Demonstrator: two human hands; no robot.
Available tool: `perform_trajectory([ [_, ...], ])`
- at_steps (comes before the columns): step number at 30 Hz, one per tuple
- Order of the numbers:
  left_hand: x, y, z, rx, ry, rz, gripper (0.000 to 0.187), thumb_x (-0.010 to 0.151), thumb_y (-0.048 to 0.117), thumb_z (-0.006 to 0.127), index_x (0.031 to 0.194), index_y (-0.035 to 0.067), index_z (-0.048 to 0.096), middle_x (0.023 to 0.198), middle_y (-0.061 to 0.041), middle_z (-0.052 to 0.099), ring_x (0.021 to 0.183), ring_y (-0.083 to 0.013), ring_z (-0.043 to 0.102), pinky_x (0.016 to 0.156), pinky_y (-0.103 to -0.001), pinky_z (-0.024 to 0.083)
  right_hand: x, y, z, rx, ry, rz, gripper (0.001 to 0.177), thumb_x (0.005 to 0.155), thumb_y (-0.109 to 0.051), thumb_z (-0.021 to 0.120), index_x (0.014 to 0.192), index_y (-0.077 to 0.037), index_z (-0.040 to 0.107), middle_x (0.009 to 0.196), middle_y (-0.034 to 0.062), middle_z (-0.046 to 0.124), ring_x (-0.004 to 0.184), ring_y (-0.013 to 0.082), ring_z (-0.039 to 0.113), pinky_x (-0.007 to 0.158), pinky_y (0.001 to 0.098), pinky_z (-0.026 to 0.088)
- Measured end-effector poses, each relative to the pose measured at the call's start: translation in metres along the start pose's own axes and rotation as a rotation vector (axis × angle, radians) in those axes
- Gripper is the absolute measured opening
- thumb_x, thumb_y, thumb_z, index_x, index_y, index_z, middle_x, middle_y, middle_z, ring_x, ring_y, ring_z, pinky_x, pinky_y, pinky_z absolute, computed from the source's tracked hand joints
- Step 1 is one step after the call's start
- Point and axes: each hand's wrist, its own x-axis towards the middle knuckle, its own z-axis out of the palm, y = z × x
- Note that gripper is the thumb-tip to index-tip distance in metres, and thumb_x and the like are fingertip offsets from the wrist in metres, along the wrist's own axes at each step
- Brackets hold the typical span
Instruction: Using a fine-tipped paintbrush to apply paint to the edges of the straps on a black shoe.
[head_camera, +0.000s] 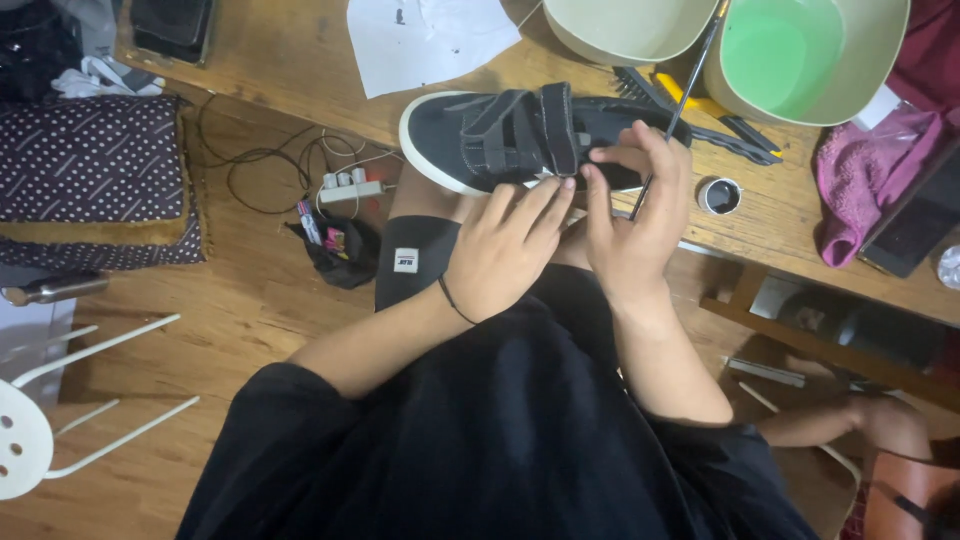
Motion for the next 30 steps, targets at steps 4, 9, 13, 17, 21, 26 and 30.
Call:
perform_trajectory([
  [4, -0.005, 0.0, 0.001, -0.026, -0.004, 0.012, 0.041, 0.105, 0.024, 0.084, 0.144, 0.013, 0.079, 0.133, -0.011, 0.074, 0.11, -0.0277, 0.07, 0.078, -0.033, 0.065, -0.001, 0.001, 0.0, -0.012, 0.009, 0.005, 0.056, 0.111, 0.005, 0.089, 0.157, 0.007, 0.058, 0.133, 0.0191, 0.067, 0.13, 0.0461, 0.077, 0.12, 0.0605, 0.055],
  [9, 0.002, -0.001, -0.004, -0.032, -0.028, -0.002, 0.04, 0.104, 0.023, 0.087, 0.141, 0.011, 0.08, 0.128, -0.013, 0.075, 0.108, -0.0275, 0.071, 0.077, -0.032, 0.065, 0.001, -0.001, 0.0, 0.015, -0.005, 0.007, 0.054, 0.113, 0.007, 0.085, 0.159, 0.006, 0.056, 0.136, 0.0193, 0.065, 0.124, 0.0421, 0.081, 0.117, 0.0611, 0.057],
  [13, 0.001, -0.003, 0.0, -0.028, -0.044, -0.013, 0.042, 0.105, 0.025, 0.086, 0.144, 0.011, 0.079, 0.131, -0.011, 0.074, 0.106, -0.0272, 0.07, 0.076, -0.032, 0.064, 0.003, -0.002, 0.0, 0.014, -0.011, 0.005, 0.053, 0.115, 0.008, 0.082, 0.16, 0.007, 0.053, 0.138, 0.0193, 0.063, 0.115, 0.0379, 0.086, 0.113, 0.0607, 0.061],
  [17, 0.001, -0.003, -0.007, -0.068, -0.052, -0.029, 0.043, 0.104, 0.027, 0.087, 0.143, 0.011, 0.08, 0.128, -0.011, 0.075, 0.105, -0.0269, 0.072, 0.075, -0.032, 0.065, 0.002, 0.0, 0.001, 0.024, -0.013, 0.01, 0.056, 0.114, 0.01, 0.082, 0.161, 0.007, 0.053, 0.14, 0.0204, 0.062, 0.114, 0.0389, 0.086, 0.112, 0.0625, 0.062],
  [21, 0.001, -0.007, -0.027, -0.47, -0.06, -0.258, 0.034, 0.11, 0.032, 0.083, 0.141, 0.017, 0.083, 0.125, -0.004, 0.08, 0.1, -0.023, 0.079, 0.077, -0.032, 0.069, 0.002, 0.003, 0.005, 0.041, 0.024, 0.008, 0.054, 0.113, 0.008, 0.084, 0.158, 0.009, 0.055, 0.137, 0.0212, 0.063, 0.11, 0.0398, 0.086, 0.108, 0.0602, 0.065],
  [26, -0.009, -0.026, -0.04, -1.068, -0.166, -0.918, 0.018, 0.109, 0.025, 0.079, 0.12, 0.015, 0.089, 0.096, -0.007, 0.086, 0.071, -0.0183, 0.078, 0.054, -0.026, 0.064, 0.002, 0.008, 0.008, 0.147, 0.052, 0.006, 0.053, 0.112, 0.013, 0.082, 0.157, 0.012, 0.053, 0.135, 0.0236, 0.061, 0.111, 0.0434, 0.086, 0.106, 0.0614, 0.067],
  [30, -0.008, -0.053, -0.038, -1.7, -0.147, -1.394, 0.029, 0.111, 0.025, 0.068, 0.128, 0.002, 0.076, 0.106, -0.02, 0.08, 0.069, -0.0163, 0.068, 0.046, -0.021, 0.047, 0.011, 0.004, 0.011, 0.202, 0.066, 0.004, 0.054, 0.112, 0.009, 0.083, 0.156, 0.013, 0.052, 0.135, 0.0246, 0.06, 0.112, 0.0431, 0.085, 0.105, 0.0607, 0.069],
])
